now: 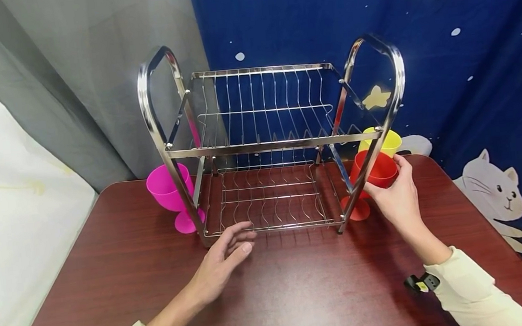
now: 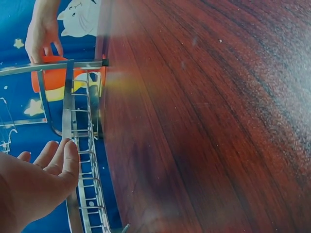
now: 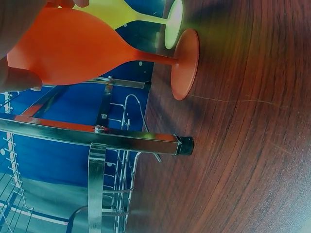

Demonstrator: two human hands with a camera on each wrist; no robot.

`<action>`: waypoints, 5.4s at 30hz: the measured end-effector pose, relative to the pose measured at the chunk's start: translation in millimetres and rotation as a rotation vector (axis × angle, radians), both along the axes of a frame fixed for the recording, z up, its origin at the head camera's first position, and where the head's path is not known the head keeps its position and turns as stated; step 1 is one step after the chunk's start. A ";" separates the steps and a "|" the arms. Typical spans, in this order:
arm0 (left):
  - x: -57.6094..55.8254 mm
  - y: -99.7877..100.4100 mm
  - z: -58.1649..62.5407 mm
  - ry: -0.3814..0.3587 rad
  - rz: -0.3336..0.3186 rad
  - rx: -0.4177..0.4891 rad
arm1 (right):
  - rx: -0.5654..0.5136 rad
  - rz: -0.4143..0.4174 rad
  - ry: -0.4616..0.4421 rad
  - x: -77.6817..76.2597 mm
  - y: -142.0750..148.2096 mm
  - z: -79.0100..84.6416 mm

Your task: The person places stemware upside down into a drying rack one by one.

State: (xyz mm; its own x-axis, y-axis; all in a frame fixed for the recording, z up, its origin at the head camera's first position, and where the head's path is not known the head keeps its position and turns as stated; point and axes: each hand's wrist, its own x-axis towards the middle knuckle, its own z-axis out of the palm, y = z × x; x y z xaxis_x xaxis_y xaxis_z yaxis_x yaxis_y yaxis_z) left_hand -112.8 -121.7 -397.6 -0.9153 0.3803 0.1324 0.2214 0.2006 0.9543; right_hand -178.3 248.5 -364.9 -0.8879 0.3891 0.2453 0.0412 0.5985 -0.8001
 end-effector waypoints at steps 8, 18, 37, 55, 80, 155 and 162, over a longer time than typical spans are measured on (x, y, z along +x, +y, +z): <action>1.2 0.4 1.3 -0.006 0.006 -0.003 | -0.002 0.010 0.011 3.6 1.5 4.5; 3.3 0.8 1.1 -0.017 0.002 0.011 | -0.026 -0.013 0.034 7.1 2.8 7.5; 3.3 1.9 1.5 -0.026 0.000 0.000 | -0.301 0.166 0.416 18.9 12.5 5.7; 4.6 0.7 0.0 -0.037 0.000 -0.006 | -0.684 0.395 0.557 19.9 10.9 3.9; 1.6 1.8 2.7 -0.031 0.009 -0.017 | -0.767 0.533 0.831 25.2 4.1 3.5; -4.7 -2.8 12.9 0.033 -0.012 -0.029 | 0.292 0.823 0.905 35.3 -62.0 18.5; -5.3 -1.7 14.7 0.044 -0.014 -0.043 | 0.395 0.830 0.888 32.1 -67.4 15.4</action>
